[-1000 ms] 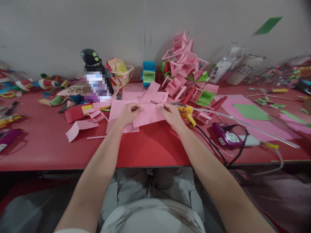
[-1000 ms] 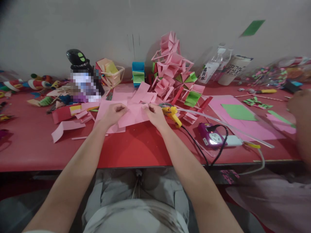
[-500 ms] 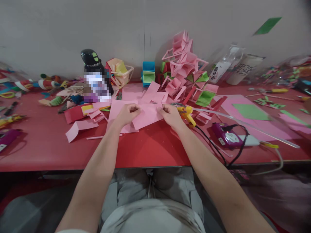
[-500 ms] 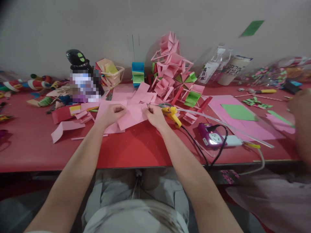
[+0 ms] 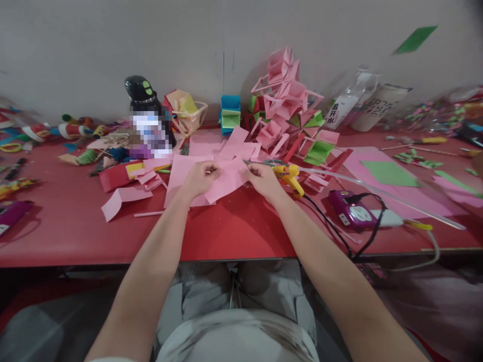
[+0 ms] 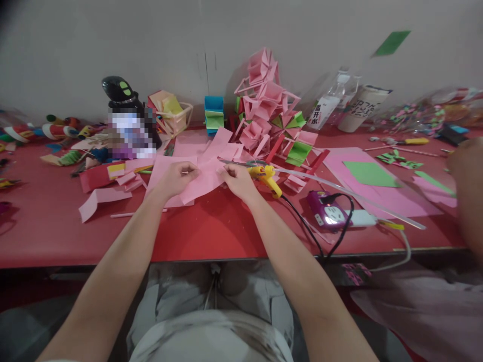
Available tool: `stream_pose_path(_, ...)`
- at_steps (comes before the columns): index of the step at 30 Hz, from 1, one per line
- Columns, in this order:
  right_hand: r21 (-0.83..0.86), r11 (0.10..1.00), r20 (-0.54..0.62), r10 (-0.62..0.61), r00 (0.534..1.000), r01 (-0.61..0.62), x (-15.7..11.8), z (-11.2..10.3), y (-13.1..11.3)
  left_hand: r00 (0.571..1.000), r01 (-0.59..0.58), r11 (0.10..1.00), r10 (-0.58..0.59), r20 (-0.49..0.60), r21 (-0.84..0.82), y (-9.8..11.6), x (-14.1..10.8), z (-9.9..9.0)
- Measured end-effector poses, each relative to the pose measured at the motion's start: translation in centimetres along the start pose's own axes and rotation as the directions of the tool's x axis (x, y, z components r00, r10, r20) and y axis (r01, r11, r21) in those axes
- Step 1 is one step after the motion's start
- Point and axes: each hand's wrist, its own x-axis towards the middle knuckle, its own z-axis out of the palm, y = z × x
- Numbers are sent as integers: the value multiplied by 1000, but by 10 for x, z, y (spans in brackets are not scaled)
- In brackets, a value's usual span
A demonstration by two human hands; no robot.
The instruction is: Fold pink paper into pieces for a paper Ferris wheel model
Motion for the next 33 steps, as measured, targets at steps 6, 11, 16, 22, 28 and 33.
stream_pose_path(6, -68, 996, 33, -61, 998, 63, -1, -2, 0, 987, 29, 997, -17, 157, -74, 5, -4, 0)
stream_pose_path(11, -2, 1000, 7, 11, 1000, -11, -3, 1, -6, 996, 46, 997, -41, 76, -58, 7, -4, 3)
stream_pose_path(16, 75, 995, 14, 58, 998, -58, -2, 1, -2, 994, 114, 969, -109, 31, -219, 10, -3, 7)
stream_pose_path(22, 80, 997, 20, 19, 1000, -21, -1, 1, 3, 972, 216, 925, -174, 155, -313, 13, -6, 10)
stream_pose_path(28, 33, 999, 27, 15, 1000, -16, -2, 2, -1, 980, 183, 936, -151, 128, -301, 9, -4, 10)
stream_pose_path(33, 27, 999, 44, 18, 999, -19, -4, 4, -4, 985, 165, 939, -144, 90, -302, 10, -4, 10)
